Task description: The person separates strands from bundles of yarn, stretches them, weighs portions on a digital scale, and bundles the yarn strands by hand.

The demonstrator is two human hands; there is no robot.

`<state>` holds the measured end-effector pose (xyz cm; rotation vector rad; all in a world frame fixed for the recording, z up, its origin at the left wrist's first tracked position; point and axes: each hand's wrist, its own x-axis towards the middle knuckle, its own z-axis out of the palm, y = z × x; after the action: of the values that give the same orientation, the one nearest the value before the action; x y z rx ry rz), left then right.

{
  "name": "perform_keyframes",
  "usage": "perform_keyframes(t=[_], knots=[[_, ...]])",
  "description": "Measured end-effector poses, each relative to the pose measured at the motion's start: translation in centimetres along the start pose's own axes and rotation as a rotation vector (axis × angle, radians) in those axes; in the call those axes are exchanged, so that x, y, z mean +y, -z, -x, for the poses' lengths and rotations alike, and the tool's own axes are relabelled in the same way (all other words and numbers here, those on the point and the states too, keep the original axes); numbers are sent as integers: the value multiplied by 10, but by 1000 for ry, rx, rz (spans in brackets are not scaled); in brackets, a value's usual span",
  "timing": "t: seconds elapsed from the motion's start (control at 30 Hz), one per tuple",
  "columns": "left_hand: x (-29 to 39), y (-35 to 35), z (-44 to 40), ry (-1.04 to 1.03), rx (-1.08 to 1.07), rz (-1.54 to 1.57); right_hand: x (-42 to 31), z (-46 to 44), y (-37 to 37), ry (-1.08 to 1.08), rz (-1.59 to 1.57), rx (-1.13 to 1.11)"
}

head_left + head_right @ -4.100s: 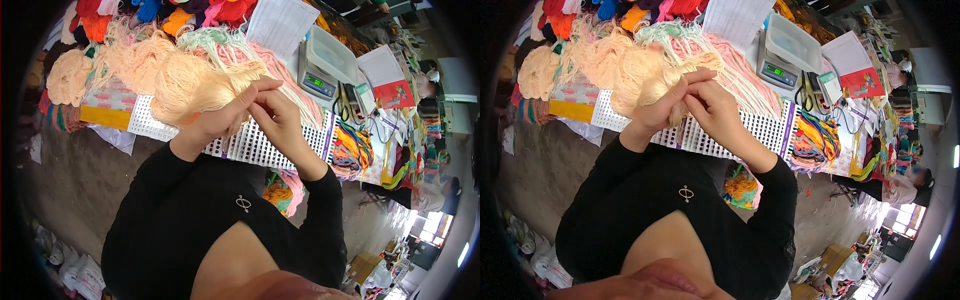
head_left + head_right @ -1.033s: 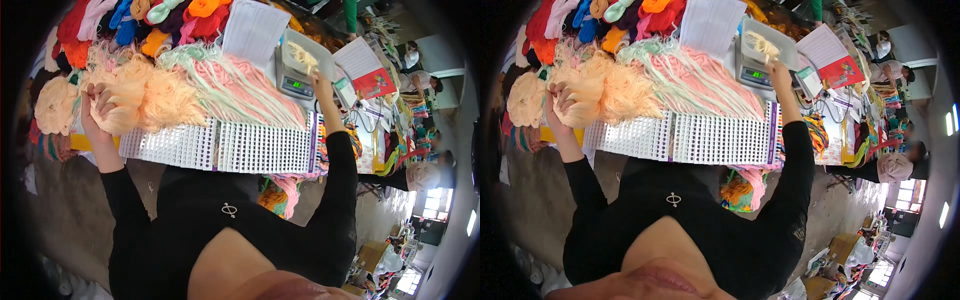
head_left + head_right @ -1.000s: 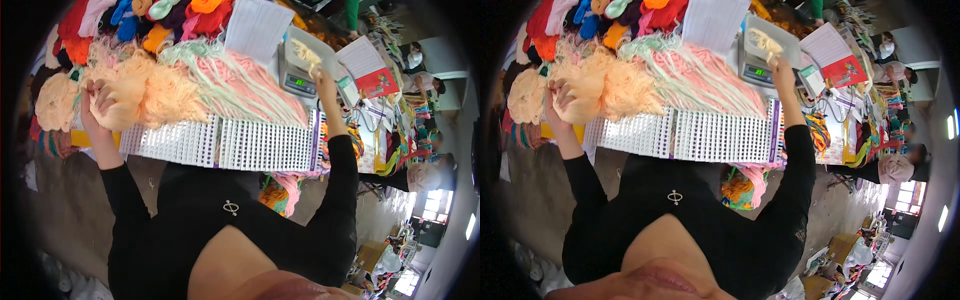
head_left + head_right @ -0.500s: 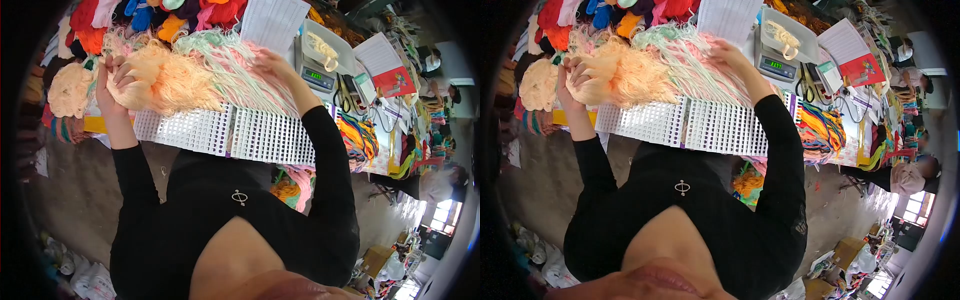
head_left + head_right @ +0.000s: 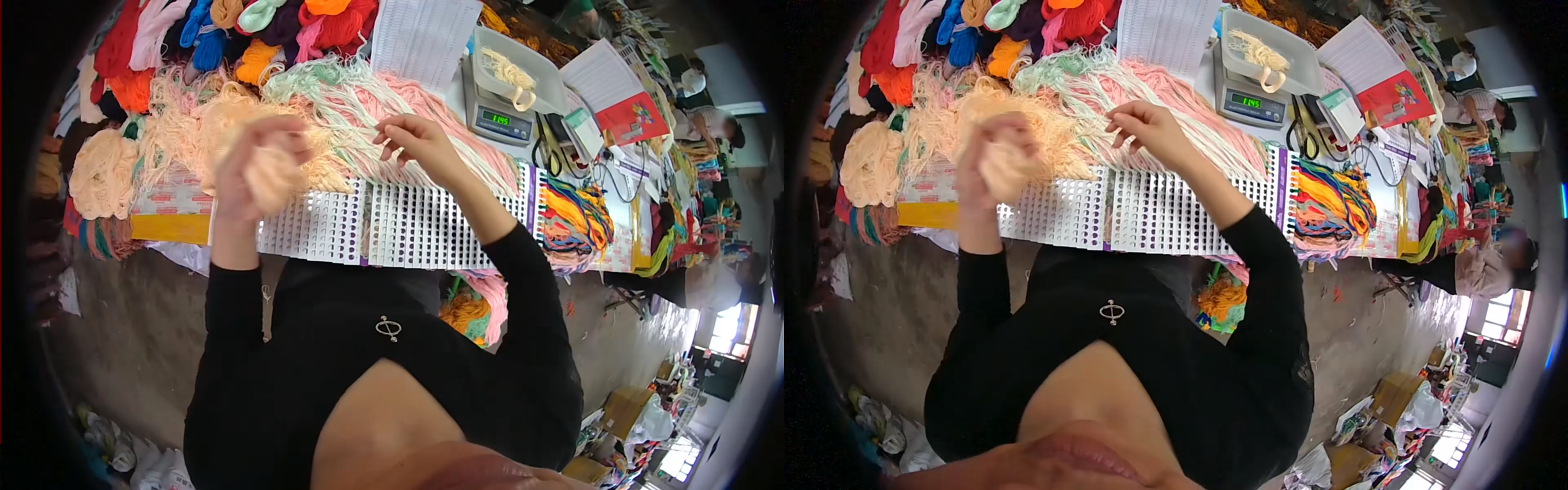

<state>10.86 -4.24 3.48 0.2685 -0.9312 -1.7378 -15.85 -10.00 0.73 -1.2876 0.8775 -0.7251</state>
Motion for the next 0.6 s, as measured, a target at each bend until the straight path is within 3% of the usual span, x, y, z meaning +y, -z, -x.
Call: perform_keyframes(t=[0.03,0.13,0.27,0.4,0.43,0.5,0.6], knots=[[-17,-16,-5,-6,158,-120,-12,10,-9,56,18,-14],[-49,-34,-20,151,109,-185,-35,42,-33,147,108,4],[-69,-50,-26,143,102,-73,-34,67,-21,166,188,-10],[-53,-36,-22,108,264,159,-31,75,67,168,277,415],[-50,-31,-20,95,203,330,-29,74,99,205,284,600],[-49,-34,-18,85,163,374,-9,67,173,336,363,859],[-51,-40,-18,68,111,411,14,48,222,313,658,898]])
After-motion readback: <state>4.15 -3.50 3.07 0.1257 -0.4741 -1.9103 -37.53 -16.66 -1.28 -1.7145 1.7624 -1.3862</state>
